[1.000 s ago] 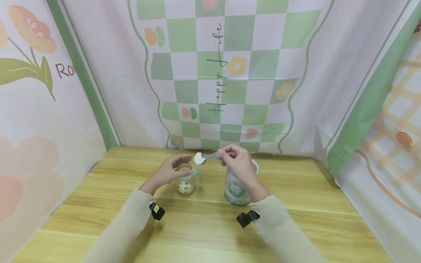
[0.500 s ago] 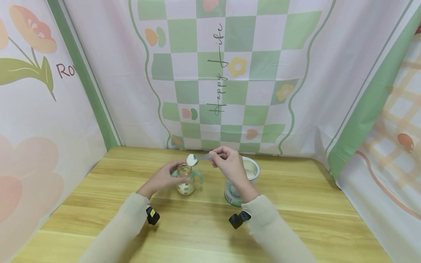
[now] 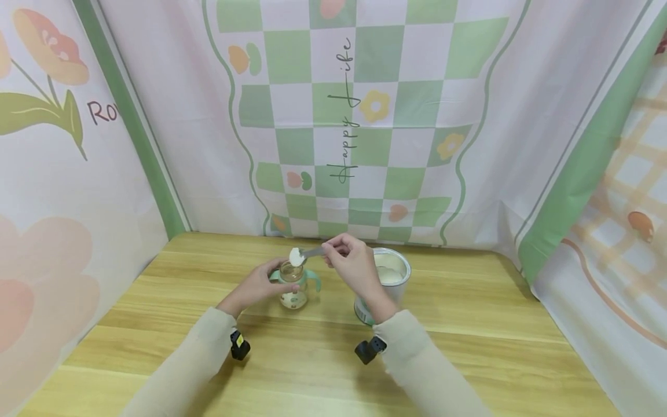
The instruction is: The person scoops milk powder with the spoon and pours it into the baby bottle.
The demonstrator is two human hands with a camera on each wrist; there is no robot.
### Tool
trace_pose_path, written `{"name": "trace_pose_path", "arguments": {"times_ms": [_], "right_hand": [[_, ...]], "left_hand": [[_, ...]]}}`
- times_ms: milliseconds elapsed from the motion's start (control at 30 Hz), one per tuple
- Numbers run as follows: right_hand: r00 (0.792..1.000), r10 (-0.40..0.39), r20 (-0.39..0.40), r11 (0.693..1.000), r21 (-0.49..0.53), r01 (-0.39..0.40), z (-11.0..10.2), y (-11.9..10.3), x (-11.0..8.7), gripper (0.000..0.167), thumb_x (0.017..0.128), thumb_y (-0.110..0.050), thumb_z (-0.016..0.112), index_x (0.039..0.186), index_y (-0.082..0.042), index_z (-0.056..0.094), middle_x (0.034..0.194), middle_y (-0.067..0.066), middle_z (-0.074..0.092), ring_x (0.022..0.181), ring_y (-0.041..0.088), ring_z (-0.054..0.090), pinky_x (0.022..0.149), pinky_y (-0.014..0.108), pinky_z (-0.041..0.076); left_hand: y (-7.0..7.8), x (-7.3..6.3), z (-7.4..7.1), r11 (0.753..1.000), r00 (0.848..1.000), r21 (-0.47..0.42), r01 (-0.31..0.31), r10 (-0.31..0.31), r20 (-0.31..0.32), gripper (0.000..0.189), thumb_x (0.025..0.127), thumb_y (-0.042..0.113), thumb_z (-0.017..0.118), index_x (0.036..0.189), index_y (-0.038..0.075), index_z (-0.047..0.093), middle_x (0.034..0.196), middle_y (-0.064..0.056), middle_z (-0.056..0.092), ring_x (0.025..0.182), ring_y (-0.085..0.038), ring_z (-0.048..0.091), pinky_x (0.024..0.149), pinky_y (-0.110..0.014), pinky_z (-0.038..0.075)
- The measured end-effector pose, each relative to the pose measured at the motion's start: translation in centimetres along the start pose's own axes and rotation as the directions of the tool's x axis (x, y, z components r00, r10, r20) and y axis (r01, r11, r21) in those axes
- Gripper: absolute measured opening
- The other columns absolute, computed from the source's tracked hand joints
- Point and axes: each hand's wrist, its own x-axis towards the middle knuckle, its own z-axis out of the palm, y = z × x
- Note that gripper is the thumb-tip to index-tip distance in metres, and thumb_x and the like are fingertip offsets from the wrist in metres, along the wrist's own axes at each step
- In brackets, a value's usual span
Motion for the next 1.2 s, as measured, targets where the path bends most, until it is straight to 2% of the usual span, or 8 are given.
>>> {"name": "trace_pose_path", "arguments": {"times_ms": [200, 600, 800, 1000, 1200], "right_hand": [[0.998, -0.057, 0.001, 0.997, -0.053, 0.057, 0.5, 0.1, -0.2, 0.018, 0.100, -0.022, 0.066, 0.098, -0.004, 0.070, 0.082, 0.004, 0.073, 0.075, 0.020, 0.069, 0.070, 0.034, 0.059], [0.991, -0.131, -0.002, 0.983, -0.128, 0.129, 1.7, 0.8, -0.4, 0.013, 0.100, -0.021, 0.066, 0.095, -0.010, 0.070, 0.075, -0.002, 0.070, 0.069, 0.020, 0.067, 0.056, 0.027, 0.051], [0.986, -0.164, -0.004, 0.977, -0.142, 0.162, 2.2, 0.9, -0.7, 0.011, 0.099, -0.019, 0.067, 0.095, -0.010, 0.070, 0.075, -0.003, 0.069, 0.065, 0.015, 0.065, 0.051, 0.026, 0.049], [0.965, -0.262, 0.020, 0.943, -0.209, 0.260, 2.6, 1.3, -0.9, 0.011, 0.099, -0.020, 0.066, 0.095, -0.010, 0.070, 0.077, 0.004, 0.071, 0.064, 0.020, 0.066, 0.050, 0.026, 0.049], [0.942, -0.334, 0.042, 0.897, -0.294, 0.331, 3.0, 1.5, -1.1, 0.008, 0.098, -0.019, 0.068, 0.094, -0.012, 0.070, 0.074, -0.002, 0.069, 0.059, 0.006, 0.060, 0.051, 0.025, 0.050]], "left_hand": [[-0.2, 0.1, 0.3, 1.000, 1.000, -0.003, 0.026, -0.026, -0.009, 0.081, 0.078, 0.051, 0.084, 0.146, 0.024, 0.051, 0.137, -0.003, 0.058, 0.127, -0.028, 0.052, 0.108, -0.055, 0.038], [0.0, -0.1, 0.1, 0.999, 0.999, -0.008, 0.041, -0.041, 0.005, 0.084, 0.079, 0.051, 0.083, 0.149, 0.021, 0.048, 0.137, -0.005, 0.058, 0.125, -0.028, 0.053, 0.106, -0.055, 0.039], [-0.2, 0.0, 0.1, 0.999, 0.999, -0.023, 0.048, -0.048, 0.012, 0.083, 0.080, 0.052, 0.082, 0.148, 0.020, 0.048, 0.138, -0.005, 0.057, 0.126, -0.028, 0.052, 0.107, -0.057, 0.038], [-0.3, 0.1, 0.1, 0.999, 0.999, -0.029, 0.046, -0.045, 0.019, 0.082, 0.080, 0.050, 0.083, 0.148, 0.019, 0.048, 0.135, -0.004, 0.059, 0.123, -0.026, 0.055, 0.106, -0.052, 0.041], [-0.3, 0.0, 0.1, 0.998, 0.999, -0.036, 0.042, -0.041, 0.019, 0.080, 0.080, 0.051, 0.083, 0.146, 0.023, 0.050, 0.135, -0.004, 0.059, 0.122, -0.025, 0.055, 0.106, -0.052, 0.041]]}}
